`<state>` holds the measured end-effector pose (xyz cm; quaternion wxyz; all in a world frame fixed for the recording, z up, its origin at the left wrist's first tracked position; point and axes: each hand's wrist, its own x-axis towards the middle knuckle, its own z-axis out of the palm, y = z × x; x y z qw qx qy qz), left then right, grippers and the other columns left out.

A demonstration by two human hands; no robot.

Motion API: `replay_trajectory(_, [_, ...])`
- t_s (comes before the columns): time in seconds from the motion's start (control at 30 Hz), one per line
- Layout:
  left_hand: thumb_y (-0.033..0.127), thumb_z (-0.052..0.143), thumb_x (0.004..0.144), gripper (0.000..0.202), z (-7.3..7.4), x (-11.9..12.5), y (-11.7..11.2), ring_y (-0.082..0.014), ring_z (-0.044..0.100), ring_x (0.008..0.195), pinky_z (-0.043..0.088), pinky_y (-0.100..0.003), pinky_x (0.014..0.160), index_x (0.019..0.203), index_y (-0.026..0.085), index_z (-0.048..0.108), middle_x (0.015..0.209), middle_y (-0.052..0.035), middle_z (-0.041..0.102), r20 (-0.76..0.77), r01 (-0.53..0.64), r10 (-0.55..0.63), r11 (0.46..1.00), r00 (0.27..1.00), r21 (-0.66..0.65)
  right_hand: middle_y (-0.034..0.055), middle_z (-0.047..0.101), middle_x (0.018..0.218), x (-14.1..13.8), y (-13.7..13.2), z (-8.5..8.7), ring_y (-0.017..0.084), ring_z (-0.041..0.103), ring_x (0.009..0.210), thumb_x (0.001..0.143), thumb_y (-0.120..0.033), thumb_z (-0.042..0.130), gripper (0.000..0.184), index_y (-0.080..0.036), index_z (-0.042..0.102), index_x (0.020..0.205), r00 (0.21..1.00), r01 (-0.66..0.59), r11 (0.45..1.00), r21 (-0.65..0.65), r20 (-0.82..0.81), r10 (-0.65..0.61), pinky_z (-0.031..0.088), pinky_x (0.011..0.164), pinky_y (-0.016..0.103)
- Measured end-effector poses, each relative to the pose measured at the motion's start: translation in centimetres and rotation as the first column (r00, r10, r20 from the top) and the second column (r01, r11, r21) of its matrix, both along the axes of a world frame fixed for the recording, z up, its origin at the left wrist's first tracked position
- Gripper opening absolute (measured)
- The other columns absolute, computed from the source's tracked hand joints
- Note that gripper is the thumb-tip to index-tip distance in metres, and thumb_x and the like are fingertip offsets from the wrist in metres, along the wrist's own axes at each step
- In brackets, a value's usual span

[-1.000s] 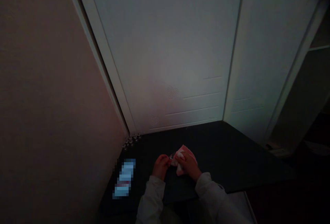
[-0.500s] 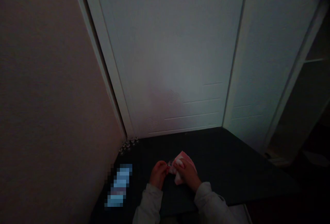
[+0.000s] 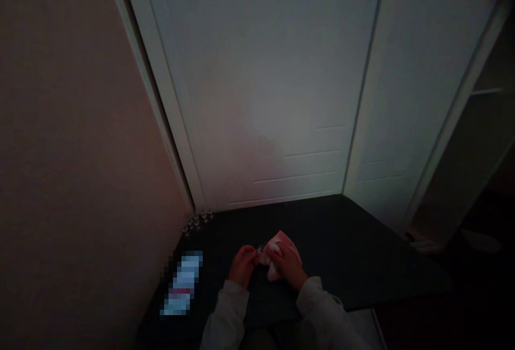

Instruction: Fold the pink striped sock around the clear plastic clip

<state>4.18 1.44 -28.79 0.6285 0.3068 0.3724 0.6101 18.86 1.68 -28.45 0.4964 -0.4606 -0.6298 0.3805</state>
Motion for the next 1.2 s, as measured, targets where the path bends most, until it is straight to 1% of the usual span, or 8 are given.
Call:
replay_trajectory(0.2, [0.017,0.07,0.053,0.019,0.1,-0.1,0.1,-0.0083,0.053,0.053,0.039,-0.02,0.051,0.066,0.014,0.056,0.056,0.0023,0.059,0.016,0.0,0.0,1.0,1.0,-0.011,-0.0008,0.052,0.063,0.0,-0.3,0.5,0.015,0.049,0.06,0.075,-0.033,0.048,0.019,-0.019,0.051,0.064,1.0,0.006,1.0,0.024,0.0,-0.006,0.039,0.056,0.026])
replay_trajectory(0.4, [0.016,0.071,0.052,0.02,0.1,-0.1,0.3,-0.0088,0.054,0.053,0.04,-0.02,0.052,0.066,0.013,0.057,0.057,0.0007,0.059,0.014,0.017,-0.017,1.0,1.0,-0.015,-0.0014,0.05,0.061,0.0,-0.3,0.4,0.014,0.048,0.058,0.076,-0.034,0.046,0.02,-0.019,0.048,0.062,1.0,0.023,1.0,0.016,0.007,-0.023,0.038,0.055,0.026])
replay_trajectory(0.6, [0.018,0.072,0.053,0.022,0.1,-0.1,0.1,-0.0089,0.054,0.054,0.04,-0.021,0.053,0.068,0.013,0.057,0.059,0.0006,0.059,-0.001,0.0,0.0,1.0,1.0,-0.013,-0.0022,0.048,0.06,0.1,-0.4,0.5,0.014,0.048,0.058,0.076,-0.034,0.047,0.02,-0.019,0.051,0.063,1.0,0.015,1.0,-0.003,0.006,-0.015,0.037,0.054,0.025])
replay_trajectory(0.8, [0.025,0.073,0.054,0.027,0.2,-0.2,-0.1,-0.0098,0.055,0.055,0.04,-0.022,0.053,0.072,0.013,0.057,0.06,-0.0003,0.059,-0.041,-0.028,0.027,1.0,0.999,-0.005,-0.0011,0.05,0.061,0.0,-0.2,0.2,0.015,0.049,0.059,0.075,-0.035,0.048,0.021,-0.019,0.052,0.063,1.0,0.007,1.0,0.006,-0.009,-0.007,0.038,0.054,0.026])
replay_trajectory(0.93, [0.039,0.072,0.055,0.033,0.0,0.0,0.1,-0.0089,0.051,0.048,0.036,-0.021,0.047,0.068,0.013,0.056,0.055,-0.0001,0.058,-0.101,-0.053,0.054,0.999,0.993,0.007,-0.0005,0.052,0.061,0.0,-0.1,0.2,0.016,0.05,0.06,0.075,-0.037,0.048,0.021,-0.019,0.053,0.063,1.0,0.02,1.0,0.02,-0.019,-0.019,0.039,0.054,0.027])
replay_trajectory(1.07, [0.055,0.062,0.06,0.043,-0.2,0.6,0.3,-0.0065,0.039,0.034,0.024,-0.02,0.036,0.063,0.013,0.056,0.043,0.0026,0.052,-0.229,-0.097,0.098,0.995,0.969,0.015,0.0009,0.054,0.063,0.2,0.0,0.3,0.017,0.051,0.063,0.076,-0.038,0.048,0.025,-0.019,0.052,0.06,0.998,0.054,0.998,0.042,-0.015,-0.053,0.04,0.058,0.028])
replay_trajectory(1.13, [0.058,0.059,0.06,0.045,-0.1,0.8,0.2,-0.0062,0.037,0.032,0.022,-0.021,0.035,0.062,0.014,0.055,0.042,0.0038,0.05,-0.332,-0.121,0.122,0.992,0.935,0.025,0.0018,0.055,0.066,0.2,0.0,0.3,0.018,0.052,0.065,0.077,-0.039,0.046,0.025,-0.019,0.053,0.063,0.998,0.062,0.997,0.055,-0.008,-0.062,0.04,0.061,0.029])
replay_trajectory(1.2, [0.057,0.059,0.061,0.043,0.0,0.9,0.1,-0.006,0.037,0.033,0.022,-0.021,0.035,0.061,0.014,0.054,0.043,0.0043,0.05,-0.369,-0.104,0.11,0.994,0.923,0.036,0.0022,0.056,0.069,0.1,-0.1,0.2,0.018,0.052,0.067,0.078,-0.039,0.045,0.024,-0.019,0.054,0.068,0.998,0.057,0.996,0.061,0.001,-0.057,0.041,0.063,0.029])
